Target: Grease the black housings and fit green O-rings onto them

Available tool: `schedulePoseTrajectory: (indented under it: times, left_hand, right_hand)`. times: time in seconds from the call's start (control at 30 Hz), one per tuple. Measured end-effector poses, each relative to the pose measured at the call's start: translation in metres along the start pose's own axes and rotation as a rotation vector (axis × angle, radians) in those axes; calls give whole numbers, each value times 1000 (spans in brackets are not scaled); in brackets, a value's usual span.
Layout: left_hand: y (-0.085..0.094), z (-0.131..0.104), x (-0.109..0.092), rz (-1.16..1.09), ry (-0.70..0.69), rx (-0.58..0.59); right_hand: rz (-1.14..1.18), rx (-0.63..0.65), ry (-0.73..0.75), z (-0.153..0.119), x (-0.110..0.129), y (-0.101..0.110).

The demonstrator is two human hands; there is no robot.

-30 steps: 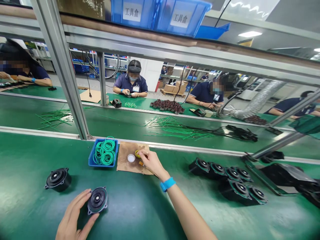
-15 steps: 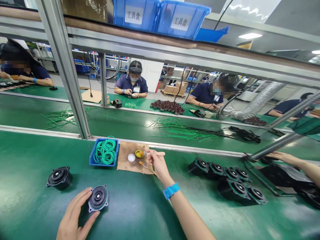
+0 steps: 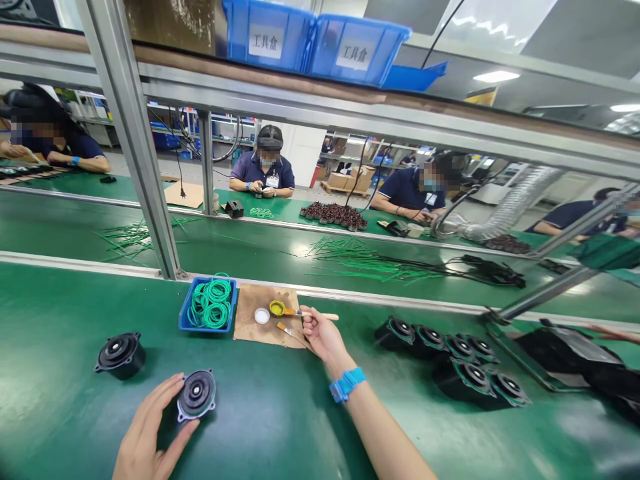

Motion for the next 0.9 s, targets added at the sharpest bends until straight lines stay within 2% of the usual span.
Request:
schedulePoseTrajectory:
  times: [0.1, 0.23, 0.37, 0.53, 0.73, 0.9]
  left_hand:
    - [1, 0, 0, 0, 0, -8]
    - [3, 0, 0, 1, 7, -11]
    - [4, 2, -1, 0, 0, -11]
    - [5, 3, -3, 2, -5, -24]
    - [6, 3, -4, -7, -15, -26]
    - [4, 3, -4, 8, -22, -15]
  right_hand:
    - [-86, 13, 107, -6, 14, -6]
    - [-295, 69, 290, -23, 25, -26]
    - [-609, 168, 480, -46, 27, -45]
    - [-934, 282, 666, -65, 22, -56]
    - [-1117, 316, 745, -71, 17, -64]
    - [-1038, 302, 717, -77, 25, -61]
Point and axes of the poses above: each hand's wrist, its own z-axis towards the middle knuckle, its own y-axis out of the back of the hand, x = y × z, the point moved 6 cm from there along z, towards the middle knuckle, and after that the axes turned 1 degree about -y, right-handed, at the moved point
